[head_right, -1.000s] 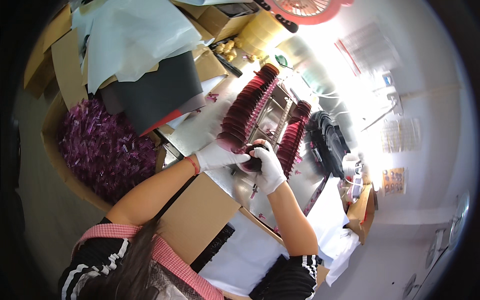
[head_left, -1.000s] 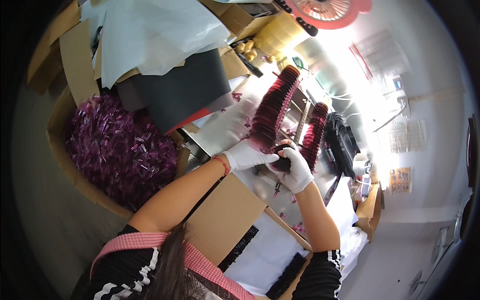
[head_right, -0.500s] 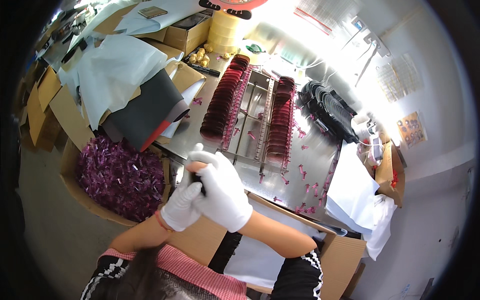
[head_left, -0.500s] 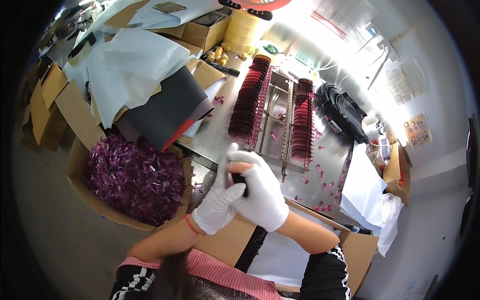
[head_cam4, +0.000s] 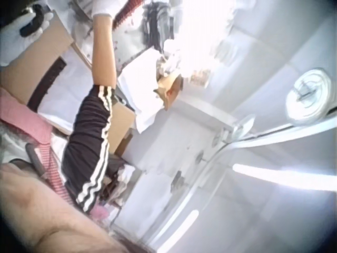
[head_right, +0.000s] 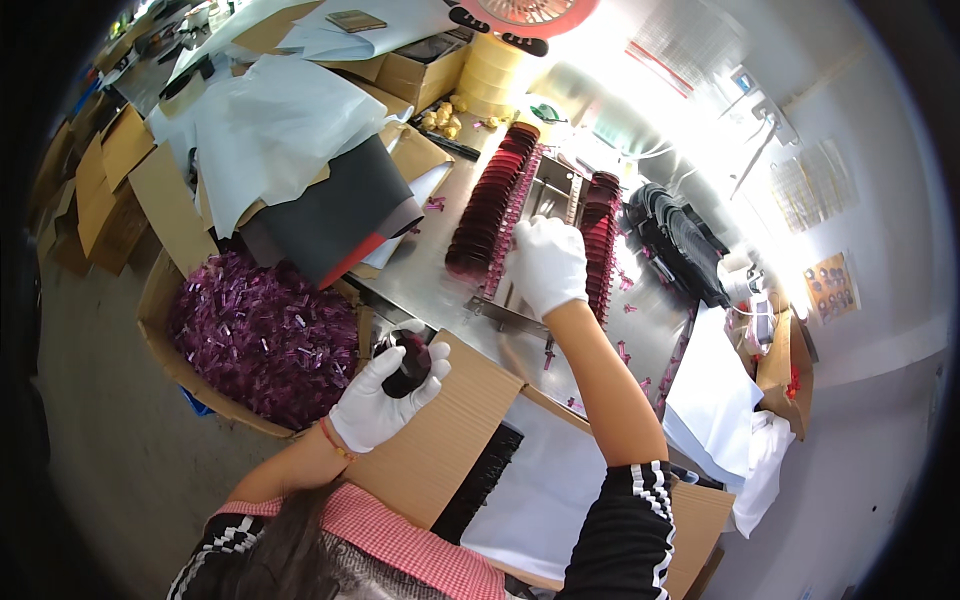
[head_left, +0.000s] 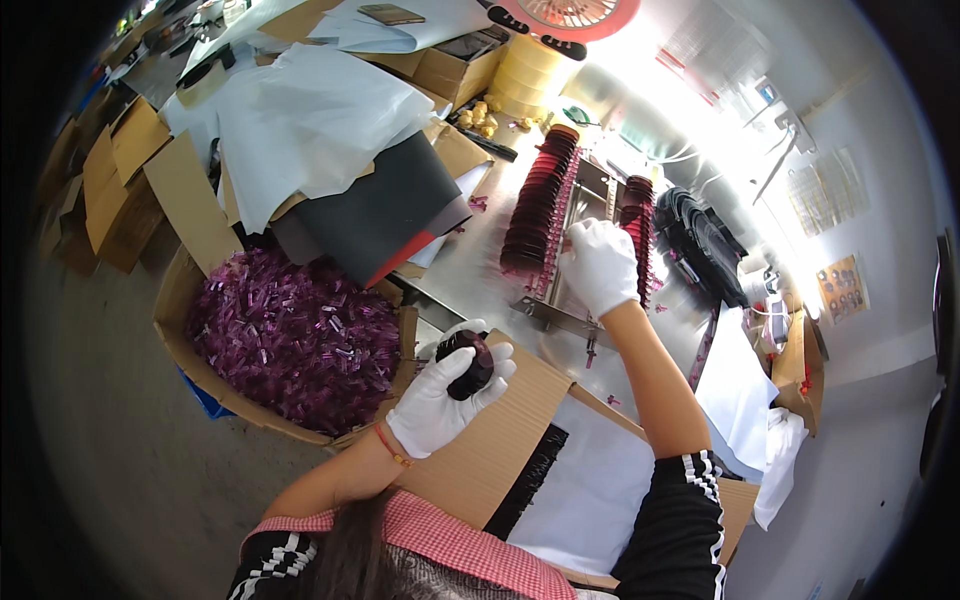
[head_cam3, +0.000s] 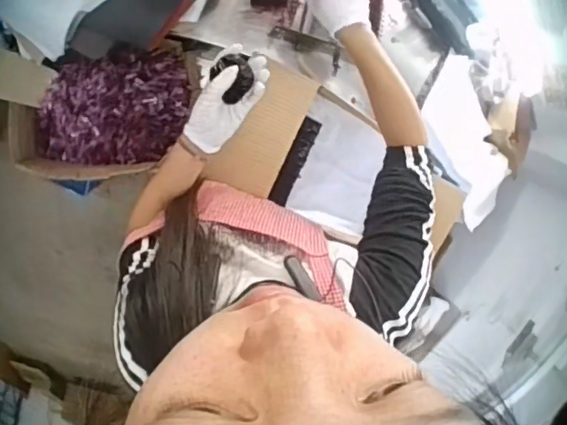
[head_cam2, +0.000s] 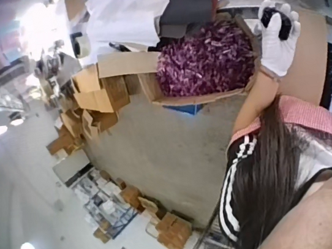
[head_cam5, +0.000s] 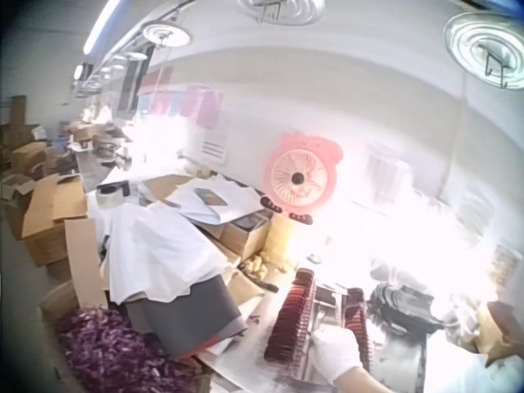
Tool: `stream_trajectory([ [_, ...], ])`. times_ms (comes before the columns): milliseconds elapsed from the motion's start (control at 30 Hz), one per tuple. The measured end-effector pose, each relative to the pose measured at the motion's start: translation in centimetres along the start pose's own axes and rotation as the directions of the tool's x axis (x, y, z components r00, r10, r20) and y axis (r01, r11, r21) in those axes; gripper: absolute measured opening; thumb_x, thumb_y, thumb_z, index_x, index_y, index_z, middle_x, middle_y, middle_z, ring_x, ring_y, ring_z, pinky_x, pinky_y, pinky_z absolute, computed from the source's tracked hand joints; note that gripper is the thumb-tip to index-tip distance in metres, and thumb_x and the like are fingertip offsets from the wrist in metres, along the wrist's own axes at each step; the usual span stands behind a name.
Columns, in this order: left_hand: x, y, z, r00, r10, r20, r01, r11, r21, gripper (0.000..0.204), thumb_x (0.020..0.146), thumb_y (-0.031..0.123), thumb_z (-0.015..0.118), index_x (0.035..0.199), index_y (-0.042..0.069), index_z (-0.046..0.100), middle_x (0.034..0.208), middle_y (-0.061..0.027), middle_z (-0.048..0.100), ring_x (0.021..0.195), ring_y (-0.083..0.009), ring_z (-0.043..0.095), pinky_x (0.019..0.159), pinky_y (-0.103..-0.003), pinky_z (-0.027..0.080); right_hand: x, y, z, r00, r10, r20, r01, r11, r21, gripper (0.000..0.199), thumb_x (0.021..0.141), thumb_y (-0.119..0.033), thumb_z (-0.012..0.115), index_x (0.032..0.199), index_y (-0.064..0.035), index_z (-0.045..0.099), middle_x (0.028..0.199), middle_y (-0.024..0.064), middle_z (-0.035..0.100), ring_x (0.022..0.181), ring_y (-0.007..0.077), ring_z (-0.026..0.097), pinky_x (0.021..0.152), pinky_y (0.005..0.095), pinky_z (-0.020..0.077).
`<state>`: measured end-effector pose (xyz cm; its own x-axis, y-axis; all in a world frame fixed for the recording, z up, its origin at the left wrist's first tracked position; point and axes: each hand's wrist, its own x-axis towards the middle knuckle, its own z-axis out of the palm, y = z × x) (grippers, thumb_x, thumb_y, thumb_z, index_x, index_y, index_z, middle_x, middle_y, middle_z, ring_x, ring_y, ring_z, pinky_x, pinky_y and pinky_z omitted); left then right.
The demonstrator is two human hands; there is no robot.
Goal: The person assembles hair rollers by picking up dark cylindrical rollers and small pink clips, attaching the clips to the rollers, and placing the finished units into a cardboard box lined with white paper. The person repeats this process multiple times, handling the rollers and clips by hand.
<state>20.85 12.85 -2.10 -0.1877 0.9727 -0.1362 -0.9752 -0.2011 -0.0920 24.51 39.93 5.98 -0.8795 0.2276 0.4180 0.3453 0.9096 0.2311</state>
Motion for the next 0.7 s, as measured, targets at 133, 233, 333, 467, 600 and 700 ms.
stream_trajectory([
  [133,-0.5,1.0,1.0,0.999,0.045,0.003,-0.045,0.997,0.069,0.039,0.104,0.033,0.049,0.13,0.006,0.053,0.13,-0.0146,0.057,0.118,-0.0281,0.059,0.099,-0.038,0.054,0.4,-3.2,-3.6,0.81,-0.584,-0.058,0.561,0.743,0.365,0.024,0.064,-0.021,0.066,0.081,-0.0049,0.063,0.084,0.0091,0.062,0.08,0.0273,0.062,0.067,0.0381,0.0507],
  [233,0.1,1.3,0.3,0.994,0.093,0.059,-0.095,0.994,0.045,0.041,0.104,0.035,0.049,0.13,0.003,0.051,0.13,-0.0146,0.057,0.117,-0.028,0.06,0.1,-0.038,0.054,0.0,-2.9,-2.9,0.762,-0.587,-0.272,0.647,0.698,0.307,0.028,0.067,-0.027,0.066,0.085,-0.0066,0.061,0.09,0.0059,0.058,0.078,0.0241,0.06,0.066,0.0381,0.0494],
  [333,-0.1,1.2,1.2,0.991,0.132,0.002,-0.132,0.99,0.058,0.04,0.104,0.036,0.047,0.133,0.008,0.049,0.13,-0.0152,0.057,0.117,-0.0291,0.06,0.097,-0.039,0.055,0.2,-2.9,-3.8,0.757,-0.631,-0.169,0.649,0.697,0.304,0.03,0.068,-0.031,0.066,0.089,-0.0104,0.061,0.092,0.0033,0.055,0.083,0.022,0.057,0.071,0.0352,0.0475],
  [467,0.1,1.5,1.4,0.996,0.093,-0.012,-0.091,0.987,0.129,0.036,0.105,0.036,0.047,0.135,0.016,0.048,0.131,-0.0145,0.057,0.118,-0.0302,0.059,0.095,-0.04,0.056,-0.4,-4.8,-3.4,0.631,-0.775,-0.027,0.757,0.608,0.24,0.021,0.069,-0.023,0.065,0.084,-0.0098,0.063,0.099,0.0044,0.06,0.096,0.0208,0.057,0.083,0.0332,0.0463],
  [600,-0.3,1.8,0.9,0.998,0.057,-0.01,-0.056,0.998,0.038,0.034,0.104,0.029,0.049,0.136,0.019,0.047,0.134,-0.0135,0.054,0.118,-0.0301,0.059,0.097,-0.04,0.056,-1.4,-8.0,0.1,0.633,-0.629,0.452,0.623,0.76,0.186,0.011,0.081,-0.017,0.06,0.083,-0.0097,0.067,0.092,0.0079,0.068,0.087,0.0255,0.068,0.075,0.0363,0.0547],
  [700,-1.4,2.1,1.2,0.988,0.153,0.003,-0.153,0.984,0.096,0.04,0.099,0.012,0.056,0.136,0.019,0.046,0.135,-0.0132,0.053,0.118,-0.0292,0.059,0.098,-0.038,0.055,-2.0,-7.7,1.2,0.657,-0.382,0.649,0.468,0.882,0.045,0.018,0.086,-0.014,0.055,0.084,-0.0079,0.072,0.087,0.0125,0.072,0.083,0.029,0.072,0.069,0.0393,0.0572],
])
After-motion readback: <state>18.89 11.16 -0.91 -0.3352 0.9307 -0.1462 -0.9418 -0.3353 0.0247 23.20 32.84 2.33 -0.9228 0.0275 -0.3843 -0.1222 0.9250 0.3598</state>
